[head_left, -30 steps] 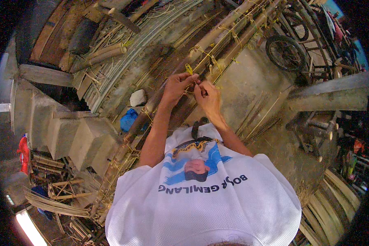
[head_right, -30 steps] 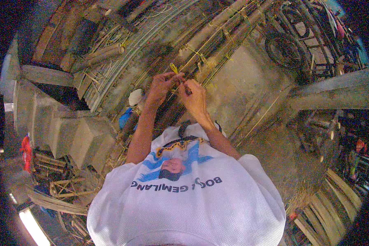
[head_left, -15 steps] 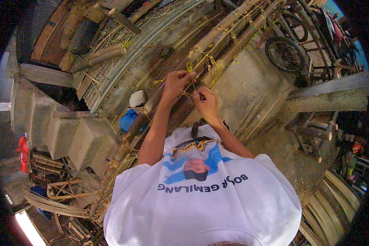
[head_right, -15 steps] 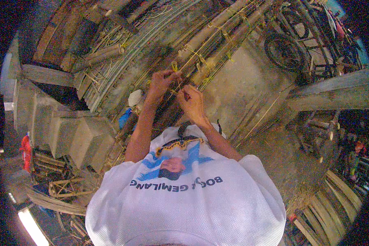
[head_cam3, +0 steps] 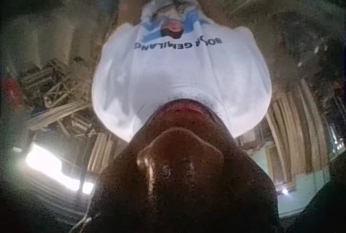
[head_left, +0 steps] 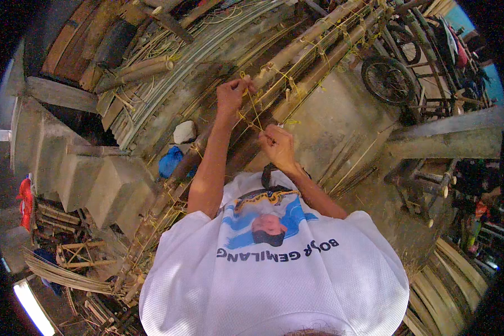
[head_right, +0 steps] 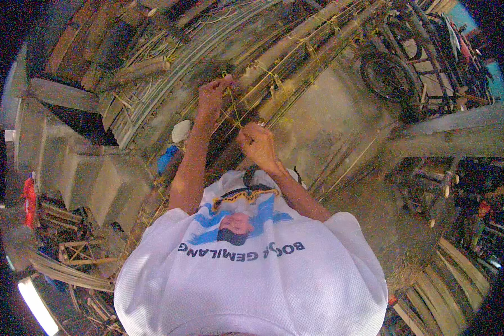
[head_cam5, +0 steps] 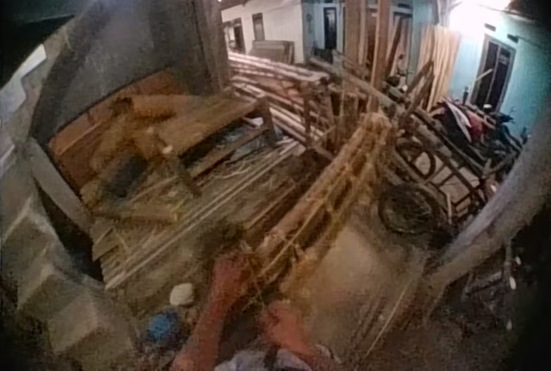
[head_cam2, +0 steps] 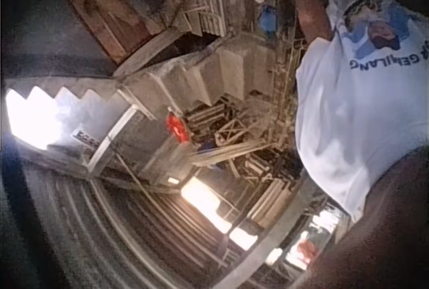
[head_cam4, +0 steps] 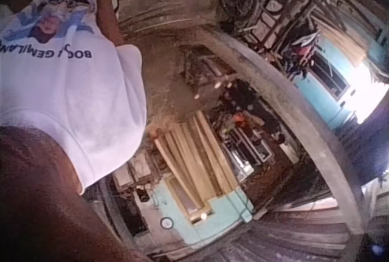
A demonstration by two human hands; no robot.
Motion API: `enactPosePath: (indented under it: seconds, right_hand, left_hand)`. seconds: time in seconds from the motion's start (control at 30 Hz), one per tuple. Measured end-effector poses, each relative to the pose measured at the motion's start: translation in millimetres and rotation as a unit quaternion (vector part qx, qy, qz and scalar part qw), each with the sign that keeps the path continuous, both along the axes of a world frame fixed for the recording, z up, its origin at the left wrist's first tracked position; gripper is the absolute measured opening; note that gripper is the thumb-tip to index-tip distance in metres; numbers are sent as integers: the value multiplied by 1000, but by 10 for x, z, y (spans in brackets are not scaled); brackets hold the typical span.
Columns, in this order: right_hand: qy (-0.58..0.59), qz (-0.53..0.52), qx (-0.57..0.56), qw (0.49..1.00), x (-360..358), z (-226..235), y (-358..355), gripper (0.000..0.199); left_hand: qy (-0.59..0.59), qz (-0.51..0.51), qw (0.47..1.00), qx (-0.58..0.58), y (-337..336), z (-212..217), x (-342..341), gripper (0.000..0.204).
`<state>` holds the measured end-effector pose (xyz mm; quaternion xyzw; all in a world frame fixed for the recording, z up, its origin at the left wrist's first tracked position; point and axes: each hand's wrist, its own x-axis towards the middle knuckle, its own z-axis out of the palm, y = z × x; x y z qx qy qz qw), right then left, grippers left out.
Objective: The person repeatedly ties yellow string around a bundle of thin bamboo strips that are clamped in a wooden jig. They wrap the string around the bundle, pull it tight, and tie knots to secure the strips together.
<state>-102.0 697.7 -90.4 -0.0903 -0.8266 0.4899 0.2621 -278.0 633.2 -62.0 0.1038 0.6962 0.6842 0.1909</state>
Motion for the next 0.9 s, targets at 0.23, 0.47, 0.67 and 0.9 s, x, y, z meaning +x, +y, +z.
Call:
enactPosePath:
  seconds: [0.23,0.47,0.67,0.9]
  right_hand:
    - [100,121,48,986,151,-403,-290,9]
    - [47,-188,-545,816,188,-867,521,28]
    - [-338,18,-608,718,791,-1478,-85,52]
    - [-344,81,-746,564,485,-1500,-1658,50]
  left_hand:
    - [73,31,996,43,-517,140,-877,38]
    - [272,-117,946,-131,-813,1347,-33,39]
    - [191,-237,813,-497,-2344,478,587,25]
    - [267,-183,834,-448,-2603,-557,770,21]
